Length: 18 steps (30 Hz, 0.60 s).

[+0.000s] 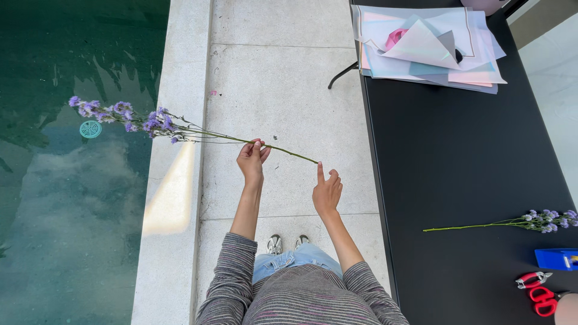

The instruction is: The person picks purple and yellow flower stems from a container, holds them over the edge of the table one at a time, and then gathers them together on the table.

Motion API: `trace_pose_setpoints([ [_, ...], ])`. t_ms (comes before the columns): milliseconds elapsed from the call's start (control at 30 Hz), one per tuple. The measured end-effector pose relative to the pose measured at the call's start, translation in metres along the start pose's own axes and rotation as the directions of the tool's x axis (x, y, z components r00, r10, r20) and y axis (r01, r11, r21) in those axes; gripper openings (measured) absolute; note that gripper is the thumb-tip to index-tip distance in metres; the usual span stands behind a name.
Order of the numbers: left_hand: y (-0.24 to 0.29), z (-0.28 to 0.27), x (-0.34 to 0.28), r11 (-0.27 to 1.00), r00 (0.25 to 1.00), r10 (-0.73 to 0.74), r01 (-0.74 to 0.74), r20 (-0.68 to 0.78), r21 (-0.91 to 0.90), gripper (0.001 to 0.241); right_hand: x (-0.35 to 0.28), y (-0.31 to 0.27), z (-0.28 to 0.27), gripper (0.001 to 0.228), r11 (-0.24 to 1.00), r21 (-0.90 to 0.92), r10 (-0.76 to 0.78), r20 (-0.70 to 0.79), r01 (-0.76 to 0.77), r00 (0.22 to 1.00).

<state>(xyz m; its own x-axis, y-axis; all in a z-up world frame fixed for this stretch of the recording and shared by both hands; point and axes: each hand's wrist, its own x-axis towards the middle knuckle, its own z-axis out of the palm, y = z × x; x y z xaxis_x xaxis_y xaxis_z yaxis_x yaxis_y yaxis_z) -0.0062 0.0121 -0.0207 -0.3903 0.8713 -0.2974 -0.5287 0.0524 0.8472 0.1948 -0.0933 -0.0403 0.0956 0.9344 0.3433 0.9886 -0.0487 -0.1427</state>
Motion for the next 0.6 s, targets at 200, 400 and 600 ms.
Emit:
trace_pose_setpoints([
  [200, 0.019, 0.003, -0.008, 0.997, 0.998, 0.060, -0.060, 0.007, 0.056, 0.013, 0.011, -0.001, -0.021, 0.084, 0.966, 0.176, 0.169, 0.121, -0.189, 0.978],
  [400, 0.010, 0.001, -0.008, 0.998, 0.998, 0.057, -0.057, 0.001, 0.017, 0.011, 0.025, -0.023, -0.044, 0.086, 0.970, 0.222, 0.066, 0.142, -0.097, 0.988],
  [600, 0.020, -0.007, -0.008, 0.998, 0.996, 0.065, -0.066, -0.062, -0.004, 0.009, -0.009, 0.022, 0.060, 0.063, 0.988, -0.129, 0.139, 0.517, -0.084, 0.844],
])
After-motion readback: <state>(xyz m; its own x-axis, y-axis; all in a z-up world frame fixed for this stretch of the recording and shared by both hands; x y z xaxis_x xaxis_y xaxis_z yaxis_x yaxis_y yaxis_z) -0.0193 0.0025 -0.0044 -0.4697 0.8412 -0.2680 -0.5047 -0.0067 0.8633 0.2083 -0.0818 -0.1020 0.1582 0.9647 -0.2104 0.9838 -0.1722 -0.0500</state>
